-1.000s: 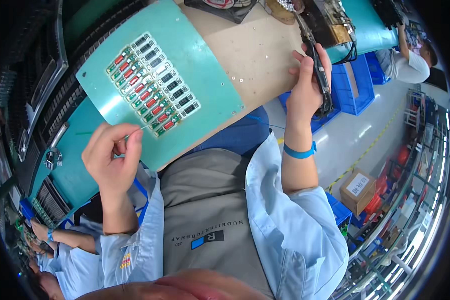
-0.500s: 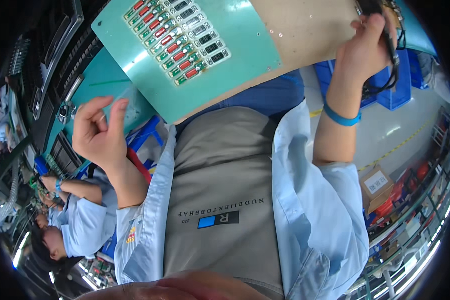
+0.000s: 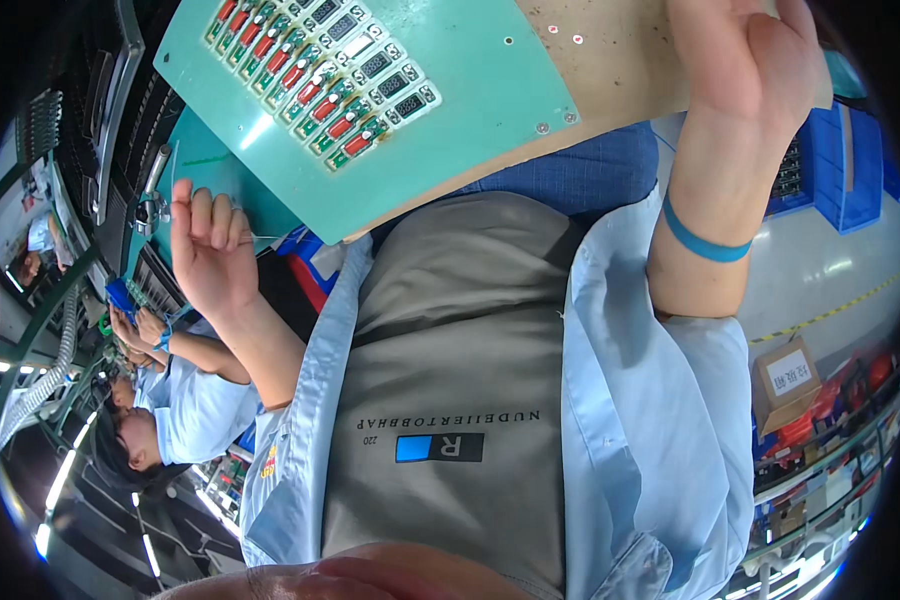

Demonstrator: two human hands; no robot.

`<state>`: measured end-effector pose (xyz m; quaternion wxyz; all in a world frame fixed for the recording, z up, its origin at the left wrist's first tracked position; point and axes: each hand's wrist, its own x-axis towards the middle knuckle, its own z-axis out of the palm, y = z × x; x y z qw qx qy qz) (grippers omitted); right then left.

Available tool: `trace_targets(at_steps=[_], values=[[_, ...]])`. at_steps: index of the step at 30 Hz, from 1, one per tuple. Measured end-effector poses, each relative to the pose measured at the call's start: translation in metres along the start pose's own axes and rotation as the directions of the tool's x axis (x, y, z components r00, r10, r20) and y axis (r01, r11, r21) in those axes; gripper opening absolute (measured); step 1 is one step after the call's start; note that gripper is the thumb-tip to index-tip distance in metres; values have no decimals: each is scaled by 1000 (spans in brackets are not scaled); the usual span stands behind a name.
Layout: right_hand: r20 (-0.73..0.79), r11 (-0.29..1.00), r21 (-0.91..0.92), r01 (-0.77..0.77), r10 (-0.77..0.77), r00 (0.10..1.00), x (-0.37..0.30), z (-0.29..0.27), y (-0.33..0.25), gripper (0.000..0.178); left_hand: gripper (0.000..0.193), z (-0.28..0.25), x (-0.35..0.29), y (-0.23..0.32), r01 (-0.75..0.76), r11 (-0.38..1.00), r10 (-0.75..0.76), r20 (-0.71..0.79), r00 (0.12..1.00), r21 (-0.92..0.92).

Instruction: Soldering electronic components onto a printed circuit board and inspecting the assembly.

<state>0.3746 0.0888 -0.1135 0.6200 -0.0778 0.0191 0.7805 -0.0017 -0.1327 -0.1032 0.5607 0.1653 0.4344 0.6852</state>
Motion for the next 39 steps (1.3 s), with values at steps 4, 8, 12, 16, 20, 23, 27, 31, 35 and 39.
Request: trace_targets(at_steps=[4, 8, 12, 16, 20, 23, 27, 31, 35, 39], values=[[201, 808, -552, 205, -110, 973, -26, -5, 41, 48, 42, 13, 10, -9, 11, 986, 1, -72, 997, 165], [128, -74, -989, 130, 38, 991, -34, 22, 60, 30, 45, 29, 25, -21, 11, 962, 30, -146, 989, 273], [323, -462, -800, 382, 205, 924, -31, 28, 65, 26, 43, 41, 24, -27, 18, 920, 19, -90, 996, 391], [200, -600, -744, 295, 221, 955, -28, 3, 65, 27, 47, 53, 16, -27, 1, 899, 46, -97, 994, 437], [217, -214, -948, 234, 103, 971, -48, -3, 71, 32, 54, 66, -8, -25, -205, 906, 259, -102, 960, 371], [341, -181, -919, 352, 88, 936, -53, -2, 78, 33, 46, 70, -23, -12, -317, 900, 346, -47, 937, 298], [533, -433, -681, 590, 259, 805, -43, 44, 85, 43, 34, 90, -34, 11, -609, 742, 616, 72, 784, 281], [582, 31, -806, 591, 218, 783, -50, 108, 80, 43, 46, 107, -46, 37, -658, -352, 727, 637, 256, 666], [269, 357, -927, 117, 412, 871, -63, 146, 56, 49, 45, 114, -28, 21, -729, -522, 550, 828, 109, 443], [236, 188, -966, 180, 344, 909, -44, 93, 71, 63, 43, 89, -20, 11, -696, -648, 322, 939, 117, 309]])
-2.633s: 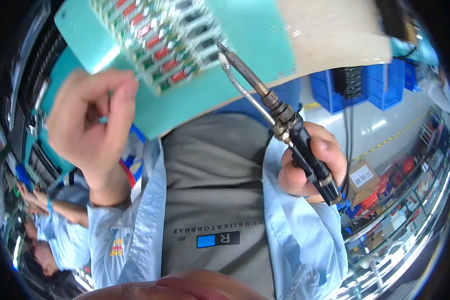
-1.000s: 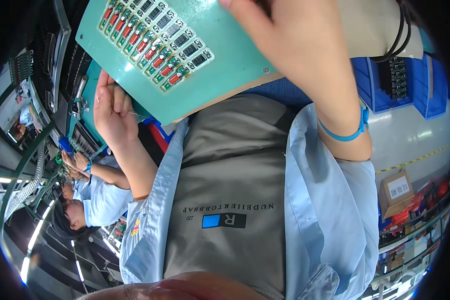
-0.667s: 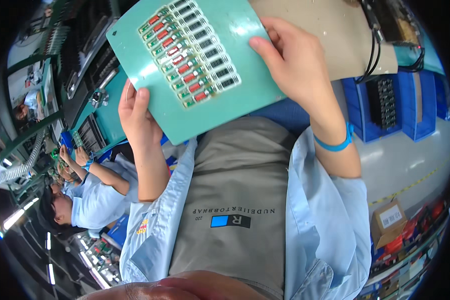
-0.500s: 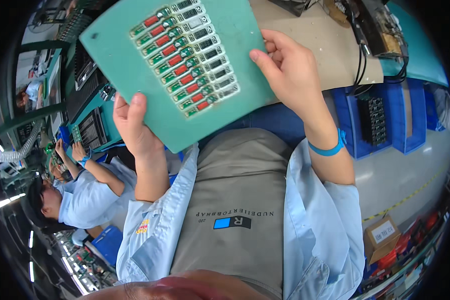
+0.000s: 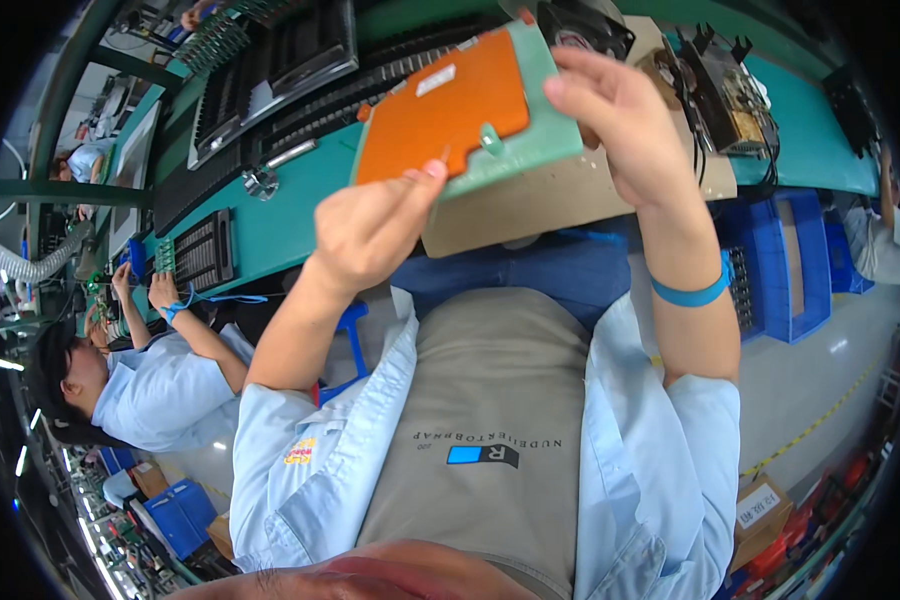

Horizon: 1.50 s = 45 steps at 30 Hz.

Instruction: Soldering electronic components onto a printed circuit board and inspecting the assembly.

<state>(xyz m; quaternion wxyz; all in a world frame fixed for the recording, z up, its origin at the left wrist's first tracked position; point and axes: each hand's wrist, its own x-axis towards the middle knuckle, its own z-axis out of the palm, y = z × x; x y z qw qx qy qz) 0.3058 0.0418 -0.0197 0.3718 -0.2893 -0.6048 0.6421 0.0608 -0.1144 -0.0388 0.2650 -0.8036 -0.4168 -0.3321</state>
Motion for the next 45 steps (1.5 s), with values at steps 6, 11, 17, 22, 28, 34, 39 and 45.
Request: trace_targets(at_steps=[6, 11, 17, 22, 28, 34, 39, 45], values=[[6, 962, 264, -73, 74, 997, -16, -13, 48, 62, 46, 29, -17, 18, -75, 997, 78, 143, 987, -27], [18, 923, 370, -100, 101, 995, -19, -24, 81, 64, 41, 41, -23, 25, -60, 997, 66, 178, 982, -38], [-18, 900, 421, -111, 131, 991, 0, -21, 96, 64, 35, 49, -27, 9, -32, 999, 37, 235, 971, -25], [4, 889, 415, -194, 212, 977, 15, -14, 102, 65, 36, 50, -38, 1, 112, 990, -85, 260, 962, -91], [-125, 988, 23, -156, 157, 980, 22, -27, 113, 55, 31, 35, -51, -6, 431, 898, -376, 352, 857, -89], [-66, 433, -887, 158, -457, 887, 12, -10, 91, 27, 27, 28, -62, -25, 461, 879, -369, 444, 816, -117], [107, 554, -809, 193, -184, 977, -17, 28, 84, 27, 28, 29, -50, -38, 257, 966, -201, 541, 817, -29], [-54, 320, -947, 17, -214, 975, -27, 34, 89, 29, 20, 43, -54, -46, 47, 998, -11, 604, 797, -44]])
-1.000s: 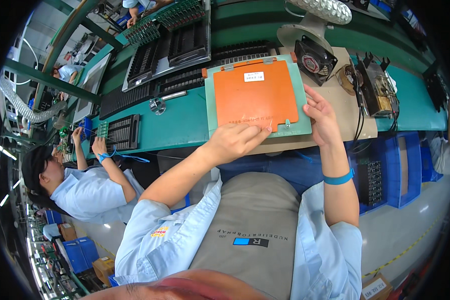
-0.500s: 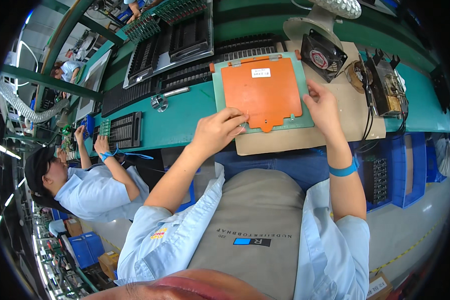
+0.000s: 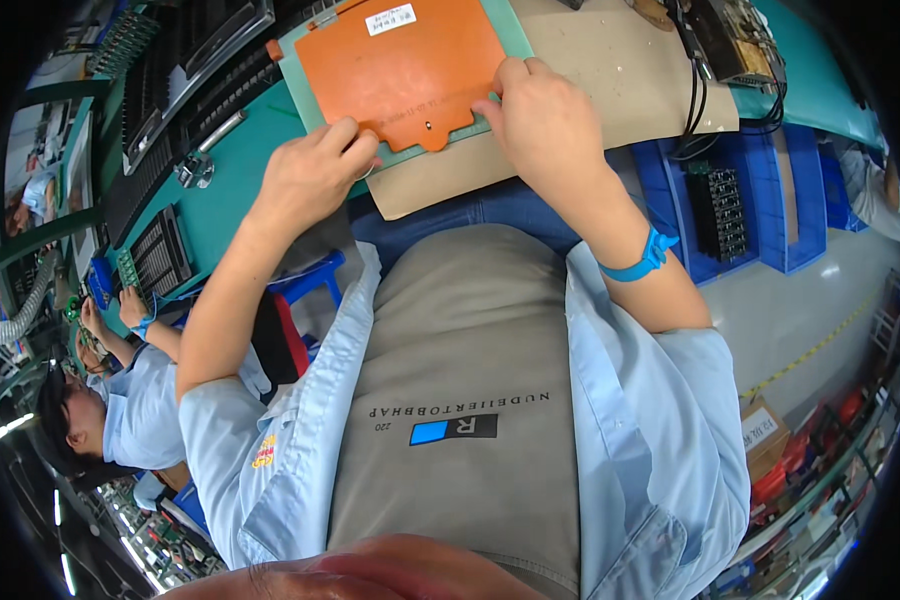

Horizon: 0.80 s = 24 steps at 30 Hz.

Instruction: Soldering electronic components onto a printed circuit board and inspecting the assembly.

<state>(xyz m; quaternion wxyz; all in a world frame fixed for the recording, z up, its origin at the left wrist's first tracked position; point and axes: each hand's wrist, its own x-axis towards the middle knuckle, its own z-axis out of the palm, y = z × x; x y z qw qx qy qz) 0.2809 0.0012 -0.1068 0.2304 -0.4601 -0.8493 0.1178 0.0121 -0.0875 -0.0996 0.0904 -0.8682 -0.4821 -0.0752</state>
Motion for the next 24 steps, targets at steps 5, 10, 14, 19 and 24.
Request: trace_targets(at_steps=[5, 10, 14, 19, 24], values=[[17, 995, -16, 103, -103, 995, -2, 5, 5, 22, 17, 4, -2, 2, -22, 1000, 22, 24, 999, 5], [45, 945, 26, 325, -326, 944, 5, 3, 15, 21, 19, 3, -4, 20, 224, 974, -224, -10, 974, 18], [51, 849, -10, 529, -528, 848, 10, 0, 26, 28, 26, -3, -5, 26, 360, 931, -364, -74, 928, -61], [-29, 842, 148, 519, -521, 853, 3, 2, -8, 51, 29, -3, -32, 25, 549, 771, -616, -165, 770, -322], [-3, 786, 140, 602, -607, 794, 15, 5, -22, 53, 55, 10, -50, 27, 654, 554, -797, -100, 596, -516]])
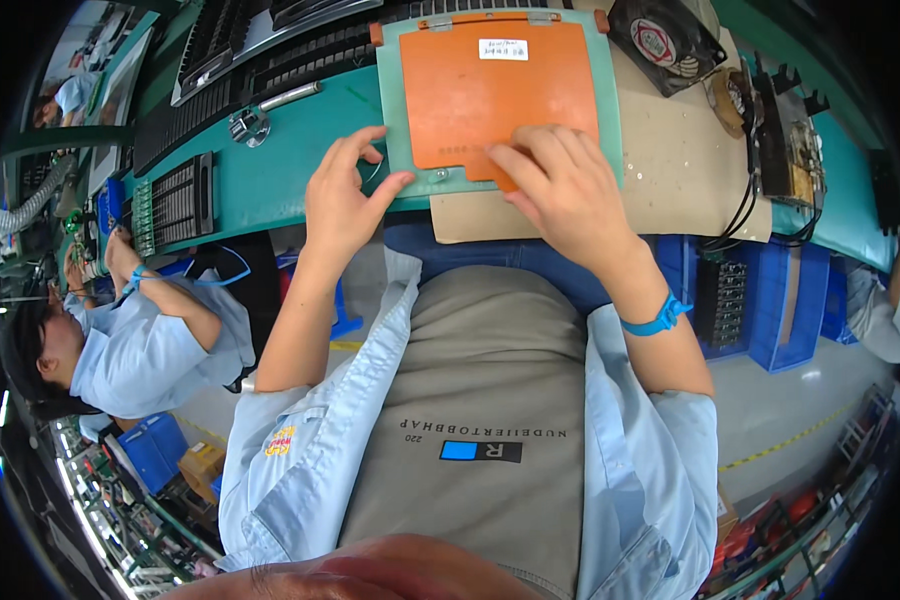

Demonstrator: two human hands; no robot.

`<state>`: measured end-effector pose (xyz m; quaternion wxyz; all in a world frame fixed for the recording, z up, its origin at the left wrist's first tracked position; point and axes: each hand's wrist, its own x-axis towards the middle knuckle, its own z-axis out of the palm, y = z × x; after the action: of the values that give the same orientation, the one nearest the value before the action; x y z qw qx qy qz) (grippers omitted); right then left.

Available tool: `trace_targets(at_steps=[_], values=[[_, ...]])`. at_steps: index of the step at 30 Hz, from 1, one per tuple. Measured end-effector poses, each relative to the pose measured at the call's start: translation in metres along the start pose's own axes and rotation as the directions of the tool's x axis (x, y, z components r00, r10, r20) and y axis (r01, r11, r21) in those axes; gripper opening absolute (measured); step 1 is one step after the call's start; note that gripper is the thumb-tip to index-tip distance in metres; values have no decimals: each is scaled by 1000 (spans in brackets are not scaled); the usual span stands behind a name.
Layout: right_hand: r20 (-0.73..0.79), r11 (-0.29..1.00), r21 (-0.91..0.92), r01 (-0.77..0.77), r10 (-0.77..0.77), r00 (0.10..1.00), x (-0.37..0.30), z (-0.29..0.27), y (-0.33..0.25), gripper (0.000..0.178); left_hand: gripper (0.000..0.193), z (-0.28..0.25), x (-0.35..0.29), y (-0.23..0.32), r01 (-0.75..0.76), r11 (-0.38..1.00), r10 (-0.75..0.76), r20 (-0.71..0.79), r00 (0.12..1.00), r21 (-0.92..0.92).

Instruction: Soldering electronic components onto a printed circuit board and inspecting the assembly.

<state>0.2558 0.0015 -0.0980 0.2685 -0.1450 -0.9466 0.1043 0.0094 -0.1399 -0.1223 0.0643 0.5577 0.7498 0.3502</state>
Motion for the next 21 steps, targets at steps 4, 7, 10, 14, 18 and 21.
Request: trace_targets(at_steps=[4, 7, 10, 14, 18, 21], values=[[-79, 968, -123, 218, -229, 970, 1, -4, 4, 40, 60, -1, 0, -1, 41, 998, -39, 32, 999, -58], [-180, 949, -185, 256, -289, 940, 11, -24, 0, 34, 62, 0, 1, -4, 24, 996, -22, 27, 999, -81], [-320, 951, -248, 187, -262, 910, 46, -56, -2, 30, 62, 1, 0, -4, -8, 998, 9, 11, 1000, -61], [-537, 988, -155, -26, -62, 842, 98, -69, 14, 33, 60, 5, -3, -5, 10, 998, -11, -15, 1000, -55], [-572, 981, -186, -63, -56, 818, 155, -68, 40, 9, 58, 8, -2, -1, -2, 998, -1, -51, 999, -64], [-569, 941, -284, -181, -14, 822, 183, -46, 75, 16, 57, 10, -4, -5, -4, 997, -1, -68, 998, -74]])
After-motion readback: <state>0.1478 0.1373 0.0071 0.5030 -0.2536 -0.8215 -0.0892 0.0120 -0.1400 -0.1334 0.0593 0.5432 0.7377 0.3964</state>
